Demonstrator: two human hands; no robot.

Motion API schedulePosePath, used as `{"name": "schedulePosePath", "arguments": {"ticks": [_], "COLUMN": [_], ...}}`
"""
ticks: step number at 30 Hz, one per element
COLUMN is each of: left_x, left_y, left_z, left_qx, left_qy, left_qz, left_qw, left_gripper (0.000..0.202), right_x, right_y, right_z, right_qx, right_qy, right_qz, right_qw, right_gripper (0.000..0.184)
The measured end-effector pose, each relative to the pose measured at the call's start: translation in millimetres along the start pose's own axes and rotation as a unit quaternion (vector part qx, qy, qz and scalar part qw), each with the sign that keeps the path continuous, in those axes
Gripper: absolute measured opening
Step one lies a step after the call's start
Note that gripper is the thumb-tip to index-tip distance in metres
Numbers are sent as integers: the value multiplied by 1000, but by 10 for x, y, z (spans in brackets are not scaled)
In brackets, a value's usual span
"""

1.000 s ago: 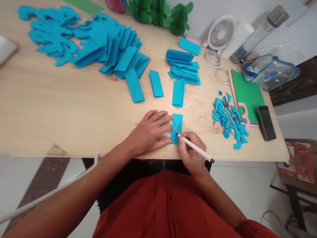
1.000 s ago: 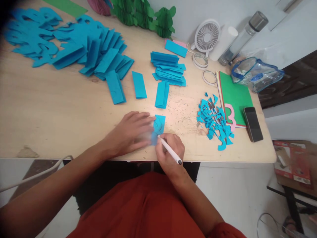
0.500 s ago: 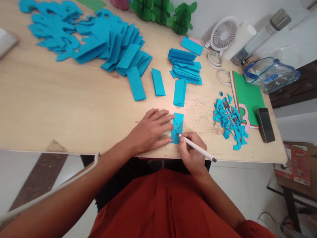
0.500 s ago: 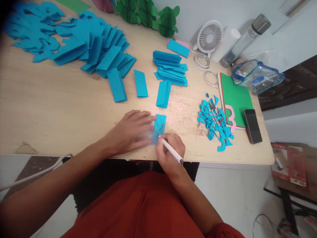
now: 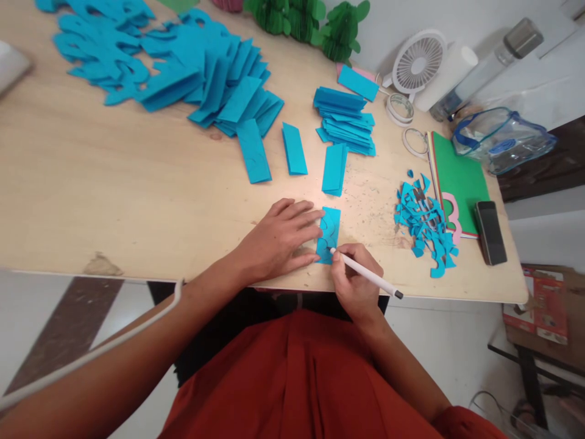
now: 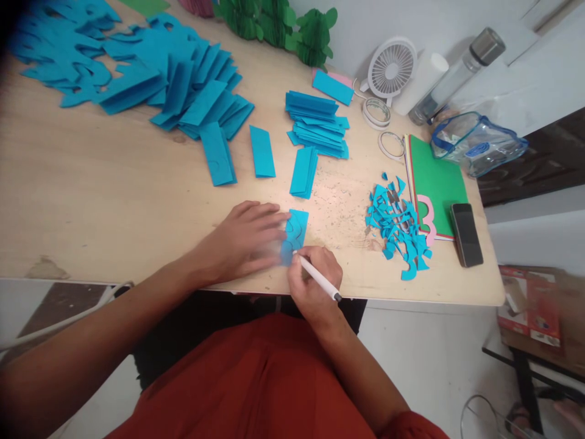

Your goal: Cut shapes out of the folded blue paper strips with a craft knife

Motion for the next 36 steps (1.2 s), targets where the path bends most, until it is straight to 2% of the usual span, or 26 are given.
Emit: {"name": "schedulePosePath", "arguments": {"ticks": [28, 36], "left_x": [-9, -7], "left_y": [-3, -8], "left_z": [14, 18], "left_qx": [10, 13], "left_qy": [2, 5], "left_qz": [2, 4], "left_qw": [1000, 1000], "left_gripper": [26, 26], "right_x": [4, -9], "right_y": [-5, 40], "right_z": [-5, 20], "right_qx": [14, 34], "right_qy": [4, -7], "right_qz": [-2, 20], "right_qw": [1000, 999], "right_gripper": [11, 10]}}
Point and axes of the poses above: each hand's wrist, its own x-axis towards the middle knuckle, its own z-axis out of the palm, y = z × x, the point moved 7 cm from there along x, towards the middle knuckle, and after that the axes turned 7 degrees about -z, right-handed, at the moved point
